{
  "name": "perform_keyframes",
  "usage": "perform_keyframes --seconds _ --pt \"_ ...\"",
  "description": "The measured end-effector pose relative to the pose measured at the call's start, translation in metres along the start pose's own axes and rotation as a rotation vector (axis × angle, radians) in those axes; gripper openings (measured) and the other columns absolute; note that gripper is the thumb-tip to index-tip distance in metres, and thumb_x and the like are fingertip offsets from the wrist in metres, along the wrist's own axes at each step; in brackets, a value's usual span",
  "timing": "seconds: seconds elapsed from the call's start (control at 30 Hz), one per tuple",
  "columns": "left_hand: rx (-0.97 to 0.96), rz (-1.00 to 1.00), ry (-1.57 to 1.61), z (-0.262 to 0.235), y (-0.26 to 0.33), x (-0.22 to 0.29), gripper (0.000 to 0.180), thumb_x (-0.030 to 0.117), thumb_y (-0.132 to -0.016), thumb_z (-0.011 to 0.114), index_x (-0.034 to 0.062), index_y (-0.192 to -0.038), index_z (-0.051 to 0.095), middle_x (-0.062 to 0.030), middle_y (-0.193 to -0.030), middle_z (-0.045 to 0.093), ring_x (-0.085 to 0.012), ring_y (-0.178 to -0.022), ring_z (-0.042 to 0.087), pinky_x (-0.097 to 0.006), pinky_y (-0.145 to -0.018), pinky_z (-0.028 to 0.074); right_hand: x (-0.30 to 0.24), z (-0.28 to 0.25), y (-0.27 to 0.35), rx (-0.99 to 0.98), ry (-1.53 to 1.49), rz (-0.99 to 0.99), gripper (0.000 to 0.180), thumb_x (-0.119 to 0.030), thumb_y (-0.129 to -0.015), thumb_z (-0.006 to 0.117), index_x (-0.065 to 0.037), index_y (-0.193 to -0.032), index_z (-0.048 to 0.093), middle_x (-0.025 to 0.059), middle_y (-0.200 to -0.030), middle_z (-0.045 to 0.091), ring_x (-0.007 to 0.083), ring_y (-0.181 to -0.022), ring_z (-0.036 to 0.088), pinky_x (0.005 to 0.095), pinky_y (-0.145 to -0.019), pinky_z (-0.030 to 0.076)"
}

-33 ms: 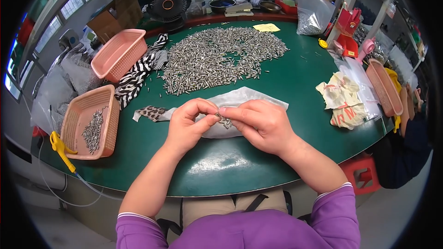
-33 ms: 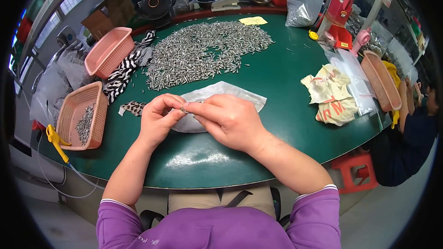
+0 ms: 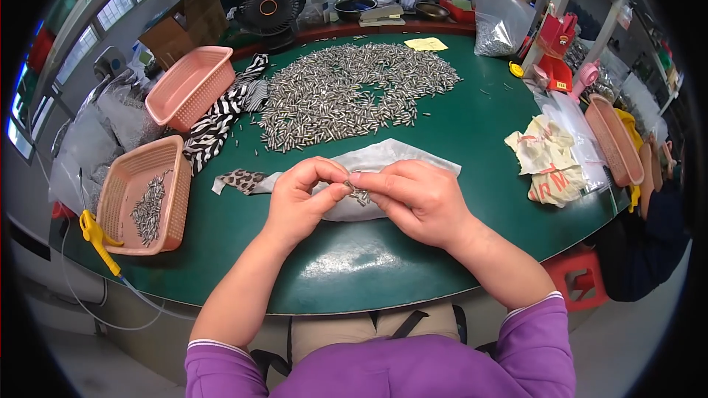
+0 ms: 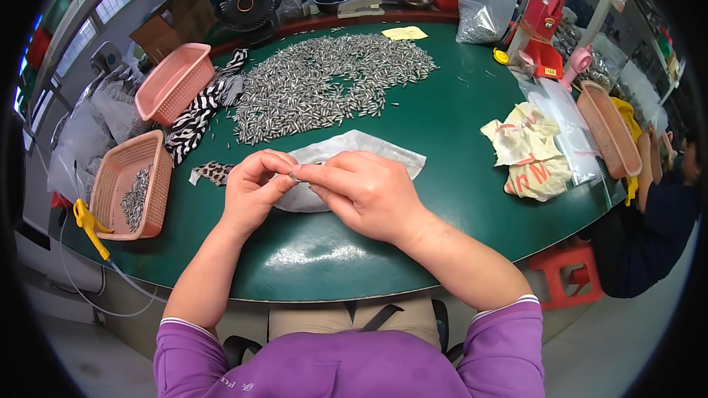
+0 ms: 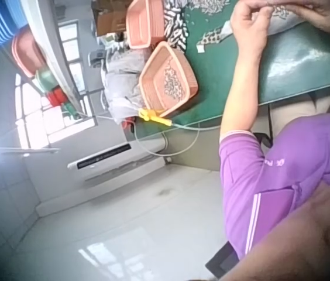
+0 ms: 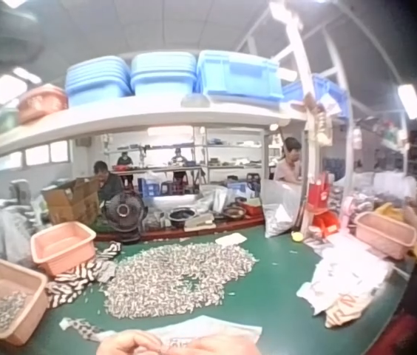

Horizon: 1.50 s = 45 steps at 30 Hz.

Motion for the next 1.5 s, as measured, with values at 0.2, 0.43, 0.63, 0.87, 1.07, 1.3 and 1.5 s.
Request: perform_keyframes --seconds 0.2,0.43,0.63,0.87,1.07,1.3,1.5 --pt "-0.018 -0.003 -0.012 0.002 0.0 0.001 0.008 -0.005 -0.081 0.064 -0.0005 -0.087 0.063 -0.0068 -0.09 0.064 -0.0144 -0.086 0.06 -0.028 -0.081 0.049 0.0 -0.002 0.0 -0.016 0.036 -0.002 0.033 -0.009 -0.077 0.067 -0.019 -0.109 0.068 0.0016 -0.078 0.063 0.0191 -0.071 0.063 0.031 -0.06 0.05" --pt "-0.018 -0.067 0.068 0.0 0.0 -0.004 0.007 -0.004 -0.081 0.065 -0.0003 -0.087 0.063 -0.0062 -0.091 0.064 -0.0133 -0.087 0.06 -0.028 -0.081 0.049 0.001 -0.008 -0.003 0.019 -0.043 0.014 0.032 -0.008 -0.078 0.067 -0.017 -0.109 0.068 0.0025 -0.081 0.065 0.02 -0.072 0.063 0.0318 -0.061 0.051" --pt "-0.005 -0.043 0.052 0.0 0.001 -0.003 0.007 -0.004 -0.081 0.066 -0.0005 -0.086 0.063 -0.0063 -0.091 0.064 -0.0137 -0.088 0.06 -0.028 -0.082 0.049 0.001 0.0 -0.002 -0.05 -0.105 0.006 0.03 0.001 -0.078 0.066 -0.008 -0.107 0.069 0.0074 -0.084 0.068 0.0212 -0.072 0.065 0.031 -0.062 0.051" --pt "-0.014 -0.029 -0.007 0.002 -0.001 -0.004 0.007 -0.001 -0.081 0.067 -0.0005 -0.087 0.064 -0.0062 -0.091 0.064 -0.0137 -0.087 0.06 -0.028 -0.081 0.049 0.004 0.0 0.0 -0.035 -0.075 0.029 0.03 -0.009 -0.078 0.067 -0.017 -0.107 0.069 0.0018 -0.081 0.065 0.0195 -0.073 0.064 0.0313 -0.061 0.051" --pt "-0.213 -0.218 -0.041 0.013 0.005 -0.016 0.009 0.005 -0.085 0.066 0.0006 -0.093 0.065 -0.0043 -0.089 0.065 -0.0114 -0.086 0.061 -0.027 -0.079 0.049 0.003 -0.011 -0.009 0.062 0.257 -0.034 0.035 -0.002 -0.076 0.068 -0.015 -0.109 0.069 0.0054 -0.083 0.064 0.0214 -0.073 0.062 0.0309 -0.061 0.05" --pt "0.026 -0.082 -0.156 -0.019 -0.004 -0.009 0.012 0.01 -0.095 0.053 0.0014 -0.098 0.06 -0.0032 -0.093 0.063 -0.0104 -0.088 0.058 -0.025 -0.08 0.046 0.027 -0.015 -0.004 0.124 0.176 0.223 0.029 -0.015 -0.083 0.067 -0.019 -0.111 0.065 0.0016 -0.081 0.063 0.0193 -0.069 0.061 0.0309 -0.06 0.049" --pt "0.573 0.227 -0.541 -0.109 0.005 0.036 0.014 0.013 -0.093 0.058 0.0003 -0.096 0.063 -0.0043 -0.083 0.062 -0.0112 -0.079 0.058 -0.025 -0.072 0.047 0.061 -0.015 0.012 0.187 0.248 0.309 0.015 -0.021 -0.08 0.07 -0.012 -0.089 0.061 0.004 -0.084 0.063 0.0268 -0.073 0.063 0.0352 -0.061 0.049"
Point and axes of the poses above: each hand's wrist, its own y-axis away from the middle knuckle, its own z-axis out of the palm, x = y × z, the point moved 5 cm from there along -y, towards the middle knuckle
